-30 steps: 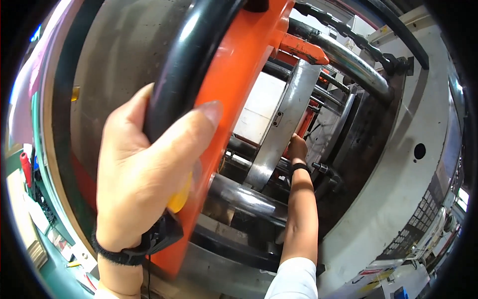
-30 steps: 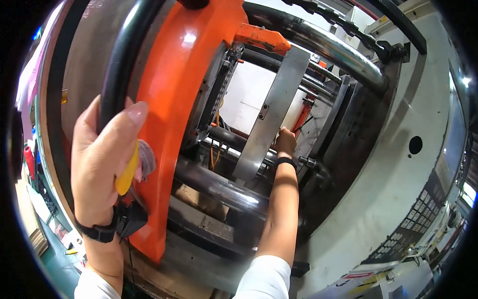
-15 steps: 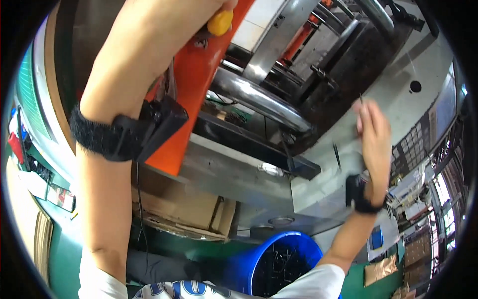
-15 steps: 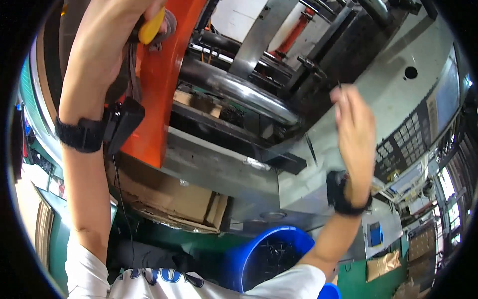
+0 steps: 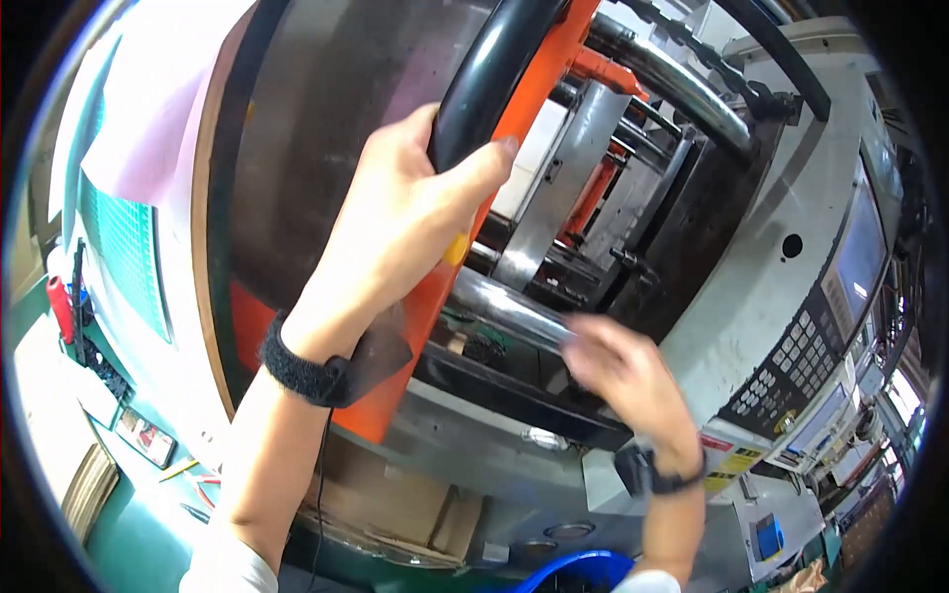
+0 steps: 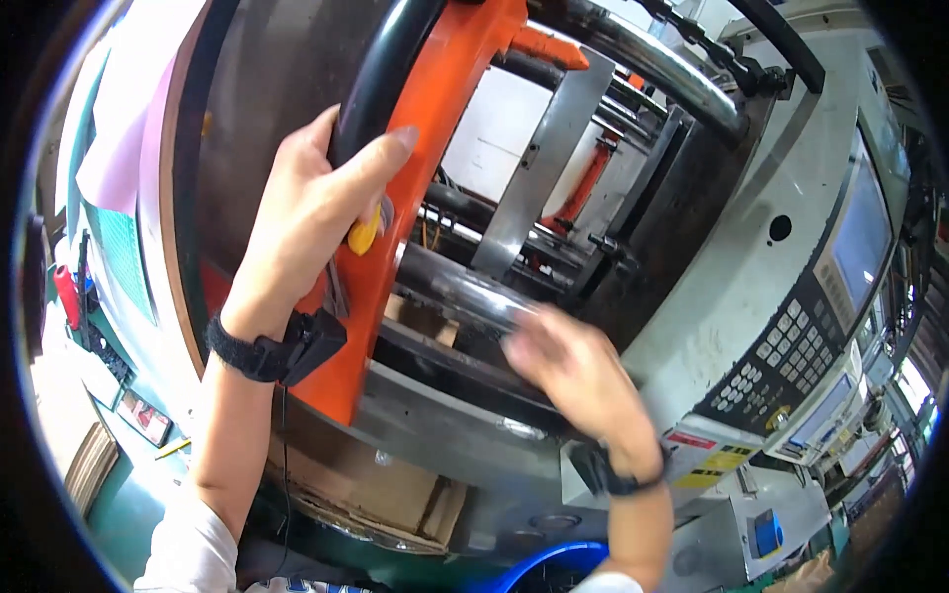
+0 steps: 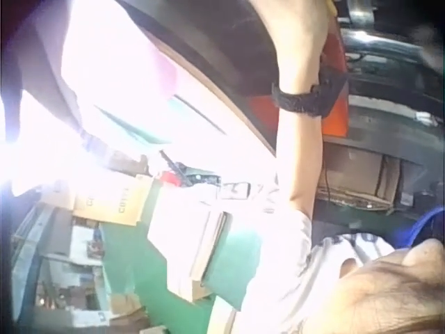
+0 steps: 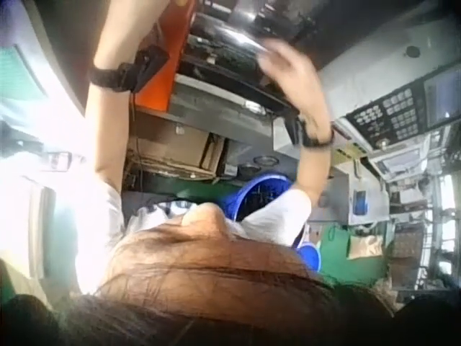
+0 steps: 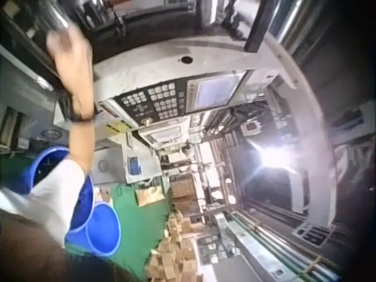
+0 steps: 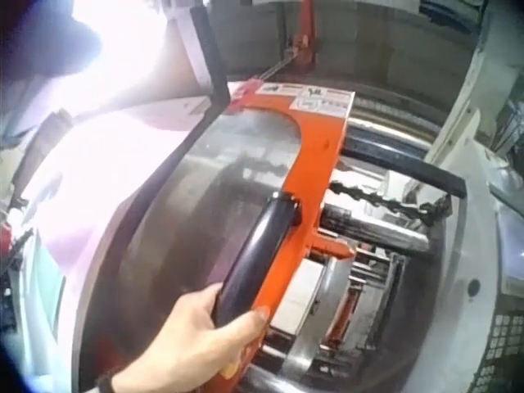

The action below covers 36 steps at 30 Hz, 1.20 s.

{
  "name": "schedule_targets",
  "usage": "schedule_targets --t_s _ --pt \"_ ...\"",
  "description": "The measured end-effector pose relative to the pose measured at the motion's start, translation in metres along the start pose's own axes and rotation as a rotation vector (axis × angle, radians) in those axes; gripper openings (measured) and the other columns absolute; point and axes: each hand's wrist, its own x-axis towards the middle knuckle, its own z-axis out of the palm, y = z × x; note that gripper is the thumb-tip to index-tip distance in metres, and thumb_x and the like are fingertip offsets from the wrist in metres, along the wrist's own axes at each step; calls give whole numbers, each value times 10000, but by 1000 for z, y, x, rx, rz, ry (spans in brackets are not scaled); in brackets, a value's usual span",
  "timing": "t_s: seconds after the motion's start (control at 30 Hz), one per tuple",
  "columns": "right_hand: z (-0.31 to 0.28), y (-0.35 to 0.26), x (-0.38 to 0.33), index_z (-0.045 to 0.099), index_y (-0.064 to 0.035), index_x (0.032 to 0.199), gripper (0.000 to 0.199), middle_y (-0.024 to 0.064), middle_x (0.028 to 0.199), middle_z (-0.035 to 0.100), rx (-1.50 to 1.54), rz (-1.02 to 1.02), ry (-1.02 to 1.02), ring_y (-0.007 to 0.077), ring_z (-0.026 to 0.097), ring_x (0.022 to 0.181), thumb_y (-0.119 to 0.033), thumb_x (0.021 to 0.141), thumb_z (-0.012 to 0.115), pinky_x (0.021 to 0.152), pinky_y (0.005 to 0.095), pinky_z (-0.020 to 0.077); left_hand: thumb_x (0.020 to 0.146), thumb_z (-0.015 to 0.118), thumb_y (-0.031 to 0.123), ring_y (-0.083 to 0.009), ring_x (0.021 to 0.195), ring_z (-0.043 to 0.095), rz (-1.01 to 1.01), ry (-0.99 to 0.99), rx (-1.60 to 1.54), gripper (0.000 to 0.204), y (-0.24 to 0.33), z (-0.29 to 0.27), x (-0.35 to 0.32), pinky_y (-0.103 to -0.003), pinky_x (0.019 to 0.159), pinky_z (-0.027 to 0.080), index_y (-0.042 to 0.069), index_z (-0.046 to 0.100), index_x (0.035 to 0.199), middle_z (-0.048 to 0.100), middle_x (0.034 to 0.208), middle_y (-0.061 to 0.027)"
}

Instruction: The person opens the machine door, removes a plastic part, and closes the door before trimming it with shears, scraping it with a tool, and placing it in a box. They then repeat the process by opening the machine to remove another part.

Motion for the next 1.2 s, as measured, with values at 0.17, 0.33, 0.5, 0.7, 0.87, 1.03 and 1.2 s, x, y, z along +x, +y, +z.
schedule_targets --t_s 0.17,0.33,0.5,0.7,0.87,1.03,1.2 --pt "16 46 233 516 34 1300 583 83 929 634 257 -20 228 133 571 759 -352 887 660 621 280 465 870 680 270 -53 549 523 -70 -16 -11 298 14 -1 2 -221 499 427 -7 579 913 547 637 4" --pt "72 104 410 508 -7 1337 670 229 1045 666 320 180 346 275 662 779 -394 830 711 652 370 527 883 695 257 -44 535 530 -93 57 -27 311 5 -3 1 -203 495 430 -18 594 986 582 670 -1" --pt "16 239 520 504 40 1315 741 305 1262 560 341 -83 515 397 544 1204 -434 795 736 991 415 455 850 719 257 -50 373 434 -68 92 -172 297 10 26 1 -199 411 401 24 557 936 461 496 29" --pt "97 198 568 347 88 1396 867 311 1362 470 211 -89 474 401 456 1293 -403 806 751 1064 407 375 833 724 227 -60 344 418 -21 234 -173 268 2 21 2 -203 374 381 42 535 874 454 489 25" --pt "77 215 584 390 -25 1378 685 184 1198 604 552 -332 342 301 593 1059 -279 844 737 889 423 486 814 741 237 -71 350 440 16 229 -218 287 -1 28 3 -207 369 381 46 531 856 463 495 18" --pt "87 209 585 469 -54 1290 525 86 1029 637 566 -171 361 219 586 863 -178 849 726 764 384 485 810 745 232 -77 369 472 -12 264 -155 283 -4 21 5 -208 381 393 50 533 856 477 508 16" --pt "37 218 512 578 -68 961 358 30 788 587 456 -437 398 171 554 705 -361 803 707 617 324 418 819 742 221 -80 399 500 -61 162 -178 272 14 17 -2 -209 417 412 46 540 866 499 532 9"
